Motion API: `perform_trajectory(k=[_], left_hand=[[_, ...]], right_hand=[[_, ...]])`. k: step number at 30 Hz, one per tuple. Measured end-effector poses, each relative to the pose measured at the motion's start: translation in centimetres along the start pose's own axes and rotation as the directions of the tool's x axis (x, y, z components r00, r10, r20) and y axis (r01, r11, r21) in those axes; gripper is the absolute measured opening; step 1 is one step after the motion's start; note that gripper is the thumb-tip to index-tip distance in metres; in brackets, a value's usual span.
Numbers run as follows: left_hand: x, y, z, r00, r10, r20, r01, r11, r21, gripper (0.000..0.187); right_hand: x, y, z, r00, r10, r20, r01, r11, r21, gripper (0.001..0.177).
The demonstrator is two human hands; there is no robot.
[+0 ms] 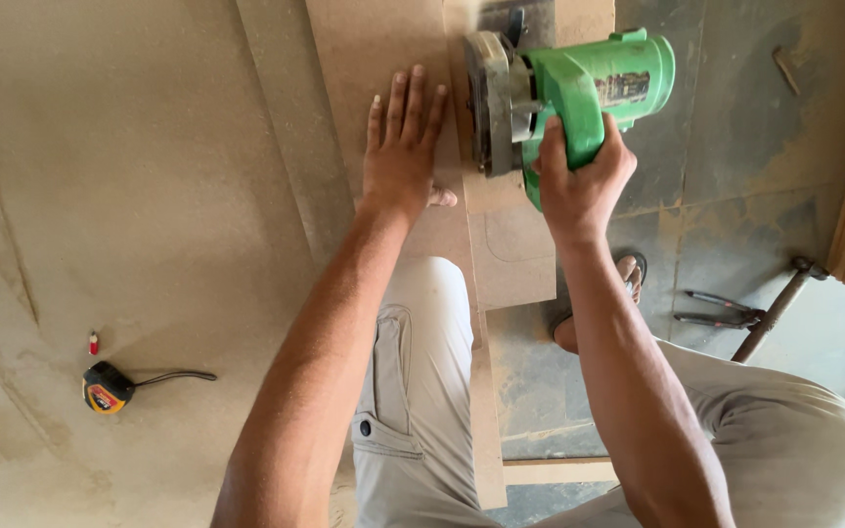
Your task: The person cuts a large board with a circular saw, moves wood pieces, and then marks lines on a board with a pencil.
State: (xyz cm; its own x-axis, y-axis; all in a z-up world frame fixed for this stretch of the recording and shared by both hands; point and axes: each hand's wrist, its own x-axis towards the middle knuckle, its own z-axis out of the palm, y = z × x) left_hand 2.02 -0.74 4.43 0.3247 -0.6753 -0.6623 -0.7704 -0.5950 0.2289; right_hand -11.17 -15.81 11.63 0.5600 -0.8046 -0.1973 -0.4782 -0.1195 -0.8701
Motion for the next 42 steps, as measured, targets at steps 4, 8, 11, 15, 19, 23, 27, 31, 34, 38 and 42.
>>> perform_trajectory(k=[4,8,11,15,19,23,27,31,34,38,42], left_hand=[[0.1,0.1,0.1,1.000,0.003,-0.007,-0.003,1.000,-0.014,0.148],[0.1,0.1,0.5,1.000,0.004,-0.020,-0.004,1.000,-0.023,0.150],[0.2,-0.1,1.1,0.999,0.013,-0.051,-0.015,0.999,-0.032,0.152],[0.4,-0.3,1.9,0.995,0.022,-0.092,-0.025,0.999,-0.033,0.155],[0.9,-0.3,2.2,0.999,0.011,-0.044,-0.011,1.000,0.004,0.156],[0.7,-0.2,1.9,0.999,0.024,-0.048,-0.024,1.000,0.006,0.163],[0.5,-0.3,1.6,0.998,0.024,-0.051,-0.026,0.998,-0.052,0.168],[0.2,-0.1,1.4,0.998,0.012,-0.055,-0.014,0.999,-0.045,0.168],[0.4,0.1,0.7,0.999,0.008,-0.035,-0.010,0.998,-0.055,0.166],[-0.1,0.3,-0.1,0.999,-0.006,0.043,0.006,1.000,-0.010,0.163],[-0.2,0.4,-0.2,0.999,-0.012,0.030,0.012,1.000,0.021,0.163]], right_hand=[[2.0,-0.2,0.7,1.000,0.002,0.002,-0.002,1.000,0.008,0.019],[3.9,-0.1,1.6,0.997,-0.070,0.010,0.070,0.997,-0.016,0.022],[5.3,0.3,2.1,0.996,-0.087,0.002,0.087,0.996,-0.016,0.023],[6.5,0.8,2.6,0.993,-0.121,-0.014,0.121,0.992,-0.020,0.023],[6.8,1.0,2.6,0.987,-0.163,0.001,0.162,0.985,0.066,0.017],[6.7,0.3,2.5,0.987,-0.154,0.037,0.150,0.984,0.099,0.020],[6.8,0.1,2.3,0.996,-0.056,0.064,0.050,0.995,0.090,0.023],[5.8,0.1,1.7,0.994,-0.053,0.092,0.044,0.994,0.096,0.021],[4.3,0.2,0.9,0.993,-0.090,0.079,0.088,0.996,0.031,0.019],[1.0,0.3,-0.3,0.993,0.043,0.106,-0.048,0.998,0.048,0.020],[-1.4,0.5,-1.3,0.991,0.085,0.105,-0.092,0.994,0.060,0.020]])
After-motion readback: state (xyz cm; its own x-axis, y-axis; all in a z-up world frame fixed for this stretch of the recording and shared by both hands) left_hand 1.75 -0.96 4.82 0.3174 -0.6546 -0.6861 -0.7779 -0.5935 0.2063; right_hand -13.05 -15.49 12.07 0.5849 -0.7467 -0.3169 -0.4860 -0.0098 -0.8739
